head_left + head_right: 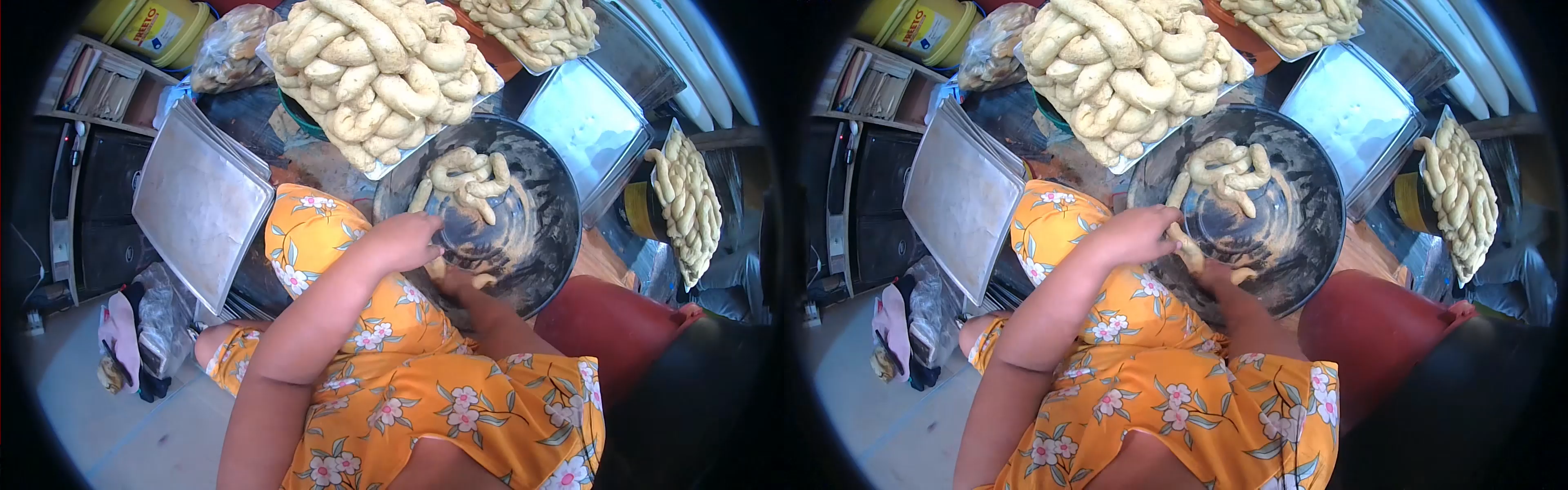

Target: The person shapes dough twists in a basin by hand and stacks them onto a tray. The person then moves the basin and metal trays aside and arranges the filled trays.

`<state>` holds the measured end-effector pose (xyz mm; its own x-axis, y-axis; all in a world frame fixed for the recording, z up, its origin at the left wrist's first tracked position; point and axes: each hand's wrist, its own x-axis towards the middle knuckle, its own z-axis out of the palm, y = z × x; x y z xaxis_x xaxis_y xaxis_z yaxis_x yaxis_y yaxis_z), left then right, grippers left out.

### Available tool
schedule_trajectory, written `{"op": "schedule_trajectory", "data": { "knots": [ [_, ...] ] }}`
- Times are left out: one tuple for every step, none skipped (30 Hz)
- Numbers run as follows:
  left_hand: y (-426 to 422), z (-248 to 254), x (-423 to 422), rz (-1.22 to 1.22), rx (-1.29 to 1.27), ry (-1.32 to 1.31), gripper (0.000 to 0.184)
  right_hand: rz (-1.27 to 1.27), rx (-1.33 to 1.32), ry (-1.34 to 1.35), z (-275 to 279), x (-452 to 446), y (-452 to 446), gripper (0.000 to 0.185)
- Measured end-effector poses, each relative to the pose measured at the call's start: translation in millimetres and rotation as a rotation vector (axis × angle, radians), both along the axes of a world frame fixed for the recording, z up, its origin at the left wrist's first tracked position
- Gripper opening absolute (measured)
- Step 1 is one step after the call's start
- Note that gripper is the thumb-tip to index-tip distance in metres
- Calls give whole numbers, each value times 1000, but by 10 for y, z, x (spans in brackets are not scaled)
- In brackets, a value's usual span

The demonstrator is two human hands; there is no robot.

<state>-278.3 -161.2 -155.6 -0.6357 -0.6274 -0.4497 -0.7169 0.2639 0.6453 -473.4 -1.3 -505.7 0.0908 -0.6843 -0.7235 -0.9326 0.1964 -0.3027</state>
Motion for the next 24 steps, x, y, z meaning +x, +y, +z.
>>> {"op": "schedule_trajectory", "data": {
  "knots": [
    [-3,5,-10,-4,1,-5,44,-85,-51,-119,101,197,42,68],
    [-1,-5,-10,0,5,-3,44,-121,42,-297,44,225,-20,66],
    [1,-30,-6,3,9,-3,44,-156,134,-475,-182,253,-130,64],
    [0,-28,-2,8,13,-2,44,-187,228,-654,-182,294,-293,62],
    [-18,-14,11,7,28,-17,44,-372,416,-852,-161,267,-438,55],
    [-29,18,23,8,48,-32,44,-559,613,-1043,87,225,-612,49],
    [-15,35,31,11,73,-46,44,-751,819,-1224,272,189,-744,42],
    [11,31,50,25,67,-43,44,-939,784,-1224,257,83,-812,38],
    [8,21,74,36,53,-37,44,-919,473,-997,160,-76,-849,37],
    [-7,12,87,48,35,-30,44,-878,168,-761,137,-164,-904,37],
    [-15,-11,91,52,21,-23,44,-840,-20,-489,110,-204,-902,38],
    [-15,-47,103,60,9,-17,44,-788,-202,-216,191,-219,-860,39],
    [-2,-58,118,68,2,-14,44,-725,-374,56,220,-214,-776,40],
    [10,-63,130,61,2,-16,44,-651,-357,29,220,-112,-677,40],
    [15,-55,126,54,1,-16,44,-577,-341,4,49,19,-537,39],
    [19,-45,113,47,-2,-14,44,-502,-327,-19,-111,134,-431,39],
    [24,-30,101,50,10,-11,44,-427,-317,-43,-177,183,-391,39],
    [19,-7,94,53,17,-8,44,-441,-44,-213,-22,141,-439,38],
    [12,19,98,56,20,-10,44,-444,231,-383,194,42,-501,36],
    [10,5,106,52,26,-11,44,-435,506,-553,379,-11,-589,35],
    [16,-48,114,48,29,-14,44,-521,477,-670,300,-90,-603,35],
    [16,-74,124,45,33,-13,44,-605,447,-784,83,-225,-564,36],
    [7,-62,136,44,43,-28,45,-689,415,-896,-27,-289,-598,37],
    [-7,-42,142,43,52,-40,45,-762,479,-1052,74,-277,-710,36]
  ]
}}
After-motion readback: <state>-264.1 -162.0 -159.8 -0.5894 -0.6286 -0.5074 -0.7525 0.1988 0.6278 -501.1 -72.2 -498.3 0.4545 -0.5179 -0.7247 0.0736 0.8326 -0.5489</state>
